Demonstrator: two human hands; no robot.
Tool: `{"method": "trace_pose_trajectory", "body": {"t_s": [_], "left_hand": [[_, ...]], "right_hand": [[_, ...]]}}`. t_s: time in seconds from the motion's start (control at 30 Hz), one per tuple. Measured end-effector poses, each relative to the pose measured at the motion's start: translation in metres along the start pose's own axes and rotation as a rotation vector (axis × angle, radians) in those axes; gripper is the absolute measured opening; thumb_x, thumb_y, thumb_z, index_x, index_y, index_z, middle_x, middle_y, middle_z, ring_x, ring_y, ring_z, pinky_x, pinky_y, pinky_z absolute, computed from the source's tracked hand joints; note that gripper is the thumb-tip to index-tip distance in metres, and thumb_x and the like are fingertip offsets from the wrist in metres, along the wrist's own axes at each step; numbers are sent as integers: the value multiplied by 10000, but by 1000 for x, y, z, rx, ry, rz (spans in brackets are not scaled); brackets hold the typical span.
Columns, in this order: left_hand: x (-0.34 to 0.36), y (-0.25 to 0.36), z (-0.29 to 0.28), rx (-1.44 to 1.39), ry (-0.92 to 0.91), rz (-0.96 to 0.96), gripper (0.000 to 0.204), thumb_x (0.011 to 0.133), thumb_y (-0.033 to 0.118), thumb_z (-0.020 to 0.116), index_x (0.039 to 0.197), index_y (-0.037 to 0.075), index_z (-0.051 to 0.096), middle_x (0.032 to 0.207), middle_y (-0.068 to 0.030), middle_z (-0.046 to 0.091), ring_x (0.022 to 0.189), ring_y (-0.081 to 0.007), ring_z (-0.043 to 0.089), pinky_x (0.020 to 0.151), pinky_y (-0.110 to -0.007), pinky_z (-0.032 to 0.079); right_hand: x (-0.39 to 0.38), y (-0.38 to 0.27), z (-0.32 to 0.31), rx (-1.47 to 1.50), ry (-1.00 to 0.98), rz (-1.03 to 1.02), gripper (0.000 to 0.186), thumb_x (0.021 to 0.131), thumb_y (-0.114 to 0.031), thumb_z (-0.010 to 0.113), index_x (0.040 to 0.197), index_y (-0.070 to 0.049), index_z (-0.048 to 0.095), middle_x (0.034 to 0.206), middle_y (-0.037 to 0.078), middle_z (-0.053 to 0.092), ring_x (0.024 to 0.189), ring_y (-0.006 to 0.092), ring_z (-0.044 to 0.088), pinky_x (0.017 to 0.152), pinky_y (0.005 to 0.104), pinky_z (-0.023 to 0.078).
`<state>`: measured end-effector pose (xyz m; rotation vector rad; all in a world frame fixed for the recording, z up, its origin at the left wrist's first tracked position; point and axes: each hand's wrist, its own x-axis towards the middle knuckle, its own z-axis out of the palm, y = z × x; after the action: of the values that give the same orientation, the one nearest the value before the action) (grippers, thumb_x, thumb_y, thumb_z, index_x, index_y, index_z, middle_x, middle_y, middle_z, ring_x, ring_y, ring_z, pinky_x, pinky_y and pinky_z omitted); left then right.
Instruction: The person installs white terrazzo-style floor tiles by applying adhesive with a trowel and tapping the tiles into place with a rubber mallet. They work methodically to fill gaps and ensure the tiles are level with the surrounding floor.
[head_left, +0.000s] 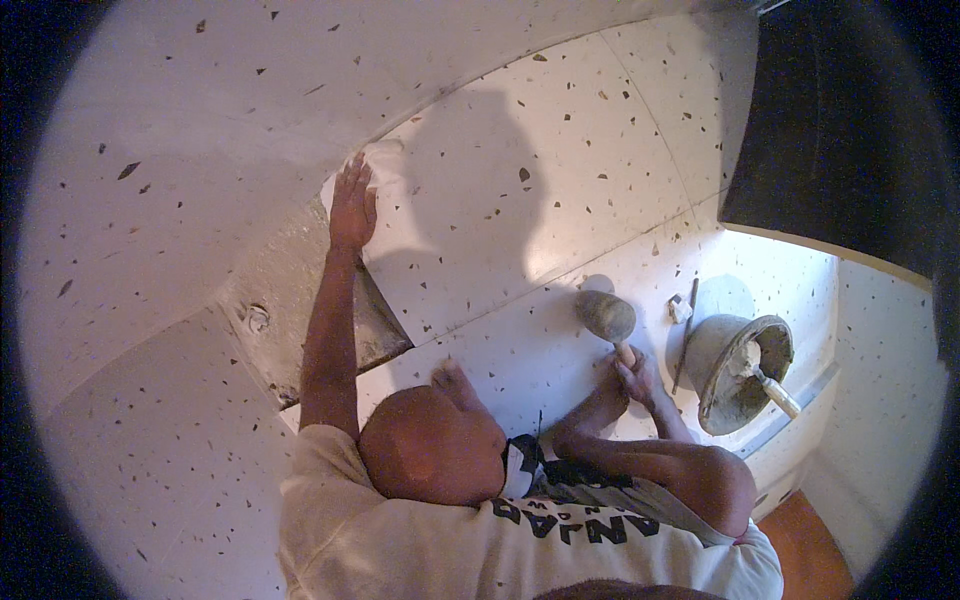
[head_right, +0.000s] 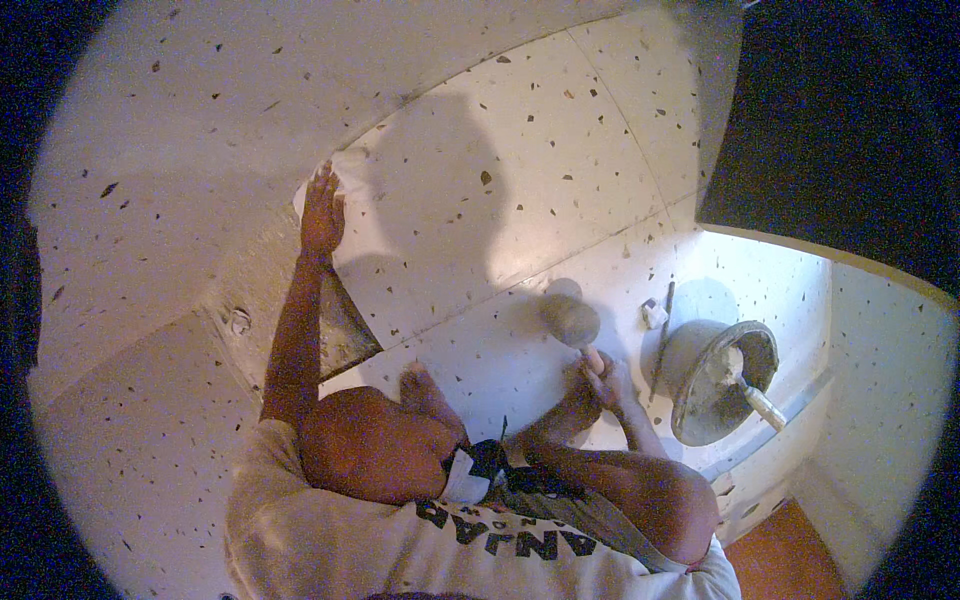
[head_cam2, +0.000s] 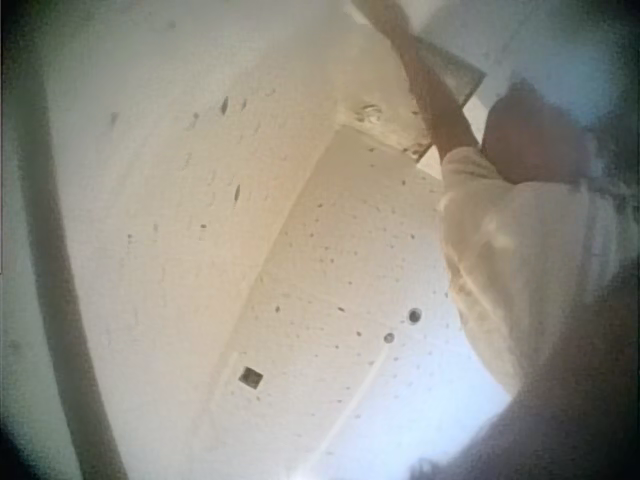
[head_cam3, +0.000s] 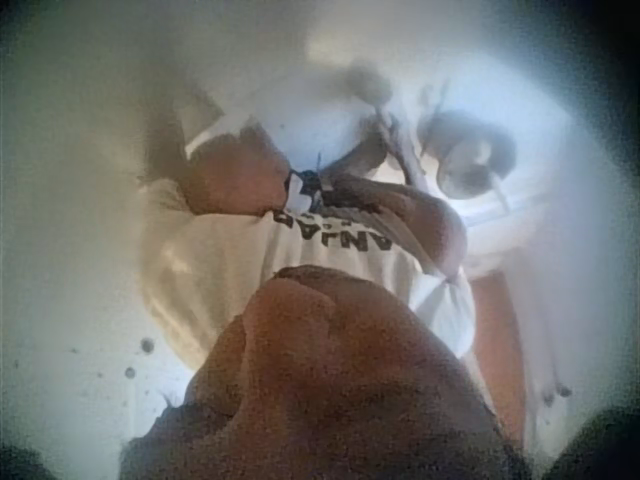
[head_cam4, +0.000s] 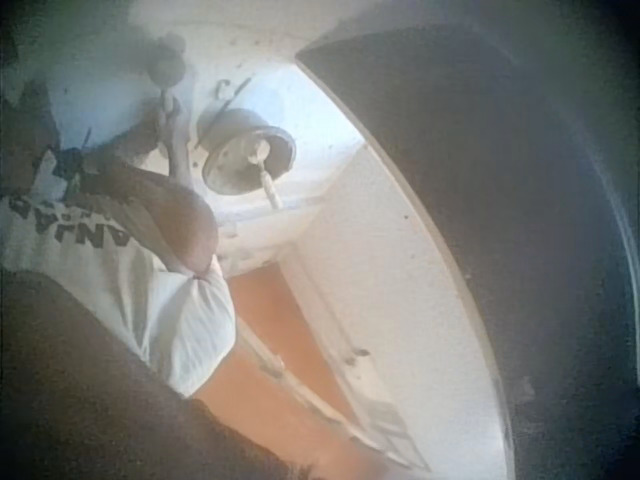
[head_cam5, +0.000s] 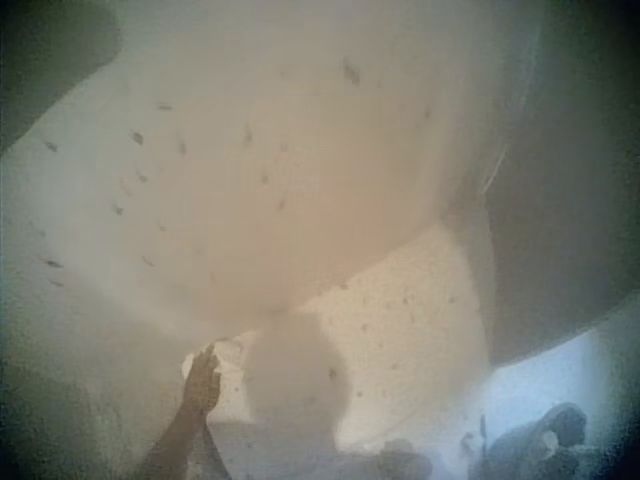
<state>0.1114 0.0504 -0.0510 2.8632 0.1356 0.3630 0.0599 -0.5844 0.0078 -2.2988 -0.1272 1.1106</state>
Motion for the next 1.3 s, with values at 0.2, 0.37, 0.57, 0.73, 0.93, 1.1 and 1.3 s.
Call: {"method": "trace_pose_trajectory", "body": {"t_s": [0.2, 0.37, 0.57, 0.73, 0.93, 1.1, 1.3], "left_hand": [[-17, 19, 14, -195, 160, -385, 403, 1016, 220, 489, 1355, 2, 507, 1495, -211, 445, 1363, -407, 437, 1148, -452, 334], [-13, 16, 17, -53, 148, -195, 473, 1008, 264, 492, 1378, -30, 495, 1502, -258, 410, 1387, -464, 371, 1161, -537, 272], [4, 44, 37, 86, 32, -193, 547, 1014, 318, 483, 1428, -36, 433, 1583, -246, 268, 1446, -480, 244, 1188, -569, 170], [68, 90, 58, -2, -80, 89, 606, 1008, 350, 494, 1477, -10, 363, 1614, -209, 214, 1469, -445, 217, 1207, -547, 141], [160, 137, 89, -65, -50, 255, 625, 994, 367, 522, 1480, 9, 359, 1598, -204, 251, 1448, -418, 277, 1199, -538, 189], [206, 157, 109, -135, 23, 401, 675, 971, 393, 564, 1481, 5, 350, 1586, -203, 276, 1434, -417, 303, 1186, -540, 226], [274, 204, 146, -217, 6, 512, 700, 963, 406, 572, 1491, 8, 344, 1574, -207, 308, 1428, -407, 331, 1189, -512, 244]], "right_hand": [[-3, 7, 3, 57, 34, -15, 418, 873, -228, 661, 1239, -29, 615, 1005, 232, 709, 962, 387, 691, 852, 455, 527], [1, 21, 5, -24, 26, -76, 440, 867, -241, 672, 1242, -18, 611, 1008, 236, 709, 951, 364, 699, 839, 445, 531], [1, 20, 10, -10, 68, -44, 412, 878, -235, 659, 1226, -17, 626, 1039, 222, 714, 960, 323, 701, 851, 422, 532], [1, 11, 2, 118, -4, -70, 393, 895, -209, 647, 1249, -40, 631, 1061, 173, 727, 983, 280, 698, 881, 406, 522], [4, 15, 3, -34, -12, -43, 424, 896, -261, 662, 1274, -73, 622, 1036, 201, 719, 955, 328, 699, 855, 426, 528], [1, 2, 4, -110, -6, 67, 494, 877, -300, 670, 1314, -83, 593, 1015, 242, 701, 935, 375, 693, 836, 458, 529], [2, 15, 6, -114, -115, 147, 512, 862, -294, 674, 1329, -104, 582, 1049, 246, 694, 996, 398, 675, 860, 469, 521]]}}
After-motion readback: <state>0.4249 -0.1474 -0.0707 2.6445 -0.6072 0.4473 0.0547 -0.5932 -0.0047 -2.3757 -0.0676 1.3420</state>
